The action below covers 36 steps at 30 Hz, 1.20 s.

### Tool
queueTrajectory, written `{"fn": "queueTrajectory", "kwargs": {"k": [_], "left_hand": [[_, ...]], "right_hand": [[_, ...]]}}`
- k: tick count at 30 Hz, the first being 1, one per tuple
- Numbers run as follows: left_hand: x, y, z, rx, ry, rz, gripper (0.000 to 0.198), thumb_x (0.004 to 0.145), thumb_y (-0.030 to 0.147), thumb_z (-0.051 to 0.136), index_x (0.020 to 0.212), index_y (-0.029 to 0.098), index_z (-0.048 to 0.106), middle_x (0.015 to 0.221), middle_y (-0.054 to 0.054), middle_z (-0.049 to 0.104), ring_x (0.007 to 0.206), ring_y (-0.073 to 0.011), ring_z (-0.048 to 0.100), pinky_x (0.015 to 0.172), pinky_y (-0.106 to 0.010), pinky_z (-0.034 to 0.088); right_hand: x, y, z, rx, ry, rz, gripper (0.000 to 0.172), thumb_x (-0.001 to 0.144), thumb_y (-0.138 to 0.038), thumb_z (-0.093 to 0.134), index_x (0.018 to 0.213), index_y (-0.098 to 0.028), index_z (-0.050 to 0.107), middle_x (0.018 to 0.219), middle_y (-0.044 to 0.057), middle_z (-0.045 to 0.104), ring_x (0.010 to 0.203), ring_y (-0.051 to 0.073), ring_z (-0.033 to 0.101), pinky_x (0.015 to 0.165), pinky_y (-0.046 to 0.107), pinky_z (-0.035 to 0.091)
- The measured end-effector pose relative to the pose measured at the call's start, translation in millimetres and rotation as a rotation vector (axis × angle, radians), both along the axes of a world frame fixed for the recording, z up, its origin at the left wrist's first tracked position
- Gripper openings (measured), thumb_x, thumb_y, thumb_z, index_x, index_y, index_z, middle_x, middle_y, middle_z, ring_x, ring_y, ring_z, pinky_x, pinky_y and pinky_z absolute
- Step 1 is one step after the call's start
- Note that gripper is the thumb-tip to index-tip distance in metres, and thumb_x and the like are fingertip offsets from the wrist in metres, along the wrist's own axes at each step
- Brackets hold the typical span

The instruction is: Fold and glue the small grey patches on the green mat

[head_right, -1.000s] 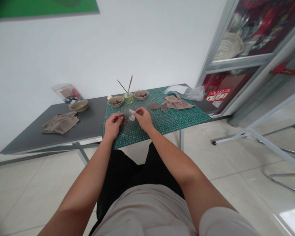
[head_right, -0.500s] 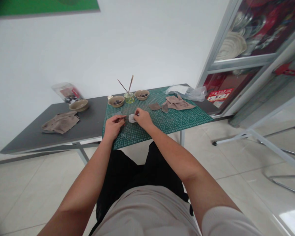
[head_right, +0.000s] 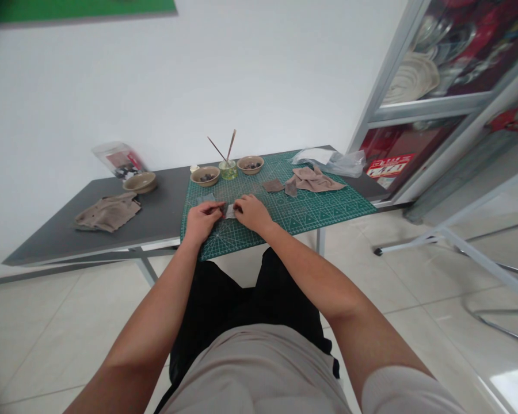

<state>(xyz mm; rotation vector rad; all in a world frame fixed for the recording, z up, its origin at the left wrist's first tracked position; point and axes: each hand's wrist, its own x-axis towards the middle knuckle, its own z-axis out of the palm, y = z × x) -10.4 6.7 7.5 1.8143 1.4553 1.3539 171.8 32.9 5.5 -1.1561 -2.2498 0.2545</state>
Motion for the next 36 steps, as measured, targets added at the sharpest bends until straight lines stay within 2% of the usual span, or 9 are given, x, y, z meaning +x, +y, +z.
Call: {"fn": "queueTrajectory", "kwargs": {"k": [3,8,14,18,26,31,36], "left_hand": [[0.8,-1.9,1.2,-0.034,0.014,0.005,0.026,0.074,0.018,0.060,0.093,0.018,0.077,0.080,-0.002,0.074,0.068,-0.0134,0.063,0.069,-0.026,0.051],[1.5,-2.3,-0.2,0.001,0.076,-0.006,0.028,0.075,0.018,0.062,0.100,0.019,0.075,0.091,-0.004,0.074,0.079,-0.0146,0.065,0.077,-0.028,0.052],[2.2,1.3,-3.6,-0.001,0.100,-0.070,0.020,0.077,0.021,0.066,0.094,0.019,0.075,0.092,-0.004,0.074,0.084,-0.0171,0.067,0.081,-0.031,0.054],[3.8,2.3,-7.2,-0.076,-0.018,-0.069,0.019,0.076,0.020,0.067,0.095,0.017,0.071,0.086,-0.004,0.074,0.078,-0.0164,0.069,0.077,-0.031,0.055],[6.4,1.6,-9.8,-0.071,0.036,-0.092,0.014,0.079,0.019,0.064,0.091,0.017,0.070,0.085,-0.003,0.073,0.077,-0.0156,0.068,0.076,-0.030,0.054],[7.6,-1.8,-5.6,-0.045,0.098,-0.044,0.015,0.079,0.014,0.062,0.090,0.018,0.071,0.086,-0.003,0.073,0.079,-0.0152,0.068,0.077,-0.030,0.054],[7.8,-2.9,-4.5,-0.059,0.098,-0.079,0.019,0.078,0.009,0.062,0.092,0.018,0.071,0.090,-0.004,0.074,0.082,-0.0151,0.069,0.079,-0.029,0.054]], "right_hand": [[-6.4,-3.4,3.1,-0.036,0.074,0.067,0.016,0.087,-0.025,0.059,0.092,-0.016,0.071,0.090,0.006,0.069,0.090,0.019,0.057,0.091,0.034,0.039],[-8.9,-7.5,6.6,-0.120,0.155,0.028,0.018,0.086,-0.030,0.062,0.093,-0.017,0.073,0.087,0.005,0.072,0.083,0.018,0.062,0.081,0.030,0.043],[-4.6,-8.1,3.5,-0.227,0.309,-0.042,0.024,0.082,-0.025,0.066,0.105,-0.023,0.071,0.088,0.001,0.076,0.086,0.018,0.070,0.078,0.028,0.049],[-3.0,-7.1,1.4,-0.268,0.368,-0.031,0.020,0.080,-0.022,0.067,0.099,-0.021,0.072,0.089,0.002,0.076,0.087,0.017,0.071,0.079,0.027,0.051],[-2.7,-9.2,-0.1,-0.210,0.317,-0.089,0.017,0.075,-0.021,0.069,0.093,-0.020,0.070,0.081,0.002,0.074,0.078,0.018,0.070,0.073,0.028,0.049],[-1.3,-9.9,0.2,-0.208,0.344,-0.022,0.015,0.074,-0.025,0.071,0.087,-0.020,0.067,0.077,0.000,0.071,0.073,0.015,0.067,0.068,0.025,0.047],[0.0,-8.8,-0.4,-0.211,0.328,0.007,0.015,0.070,-0.026,0.073,0.082,-0.020,0.066,0.073,-0.001,0.068,0.070,0.014,0.064,0.064,0.024,0.043]]}}
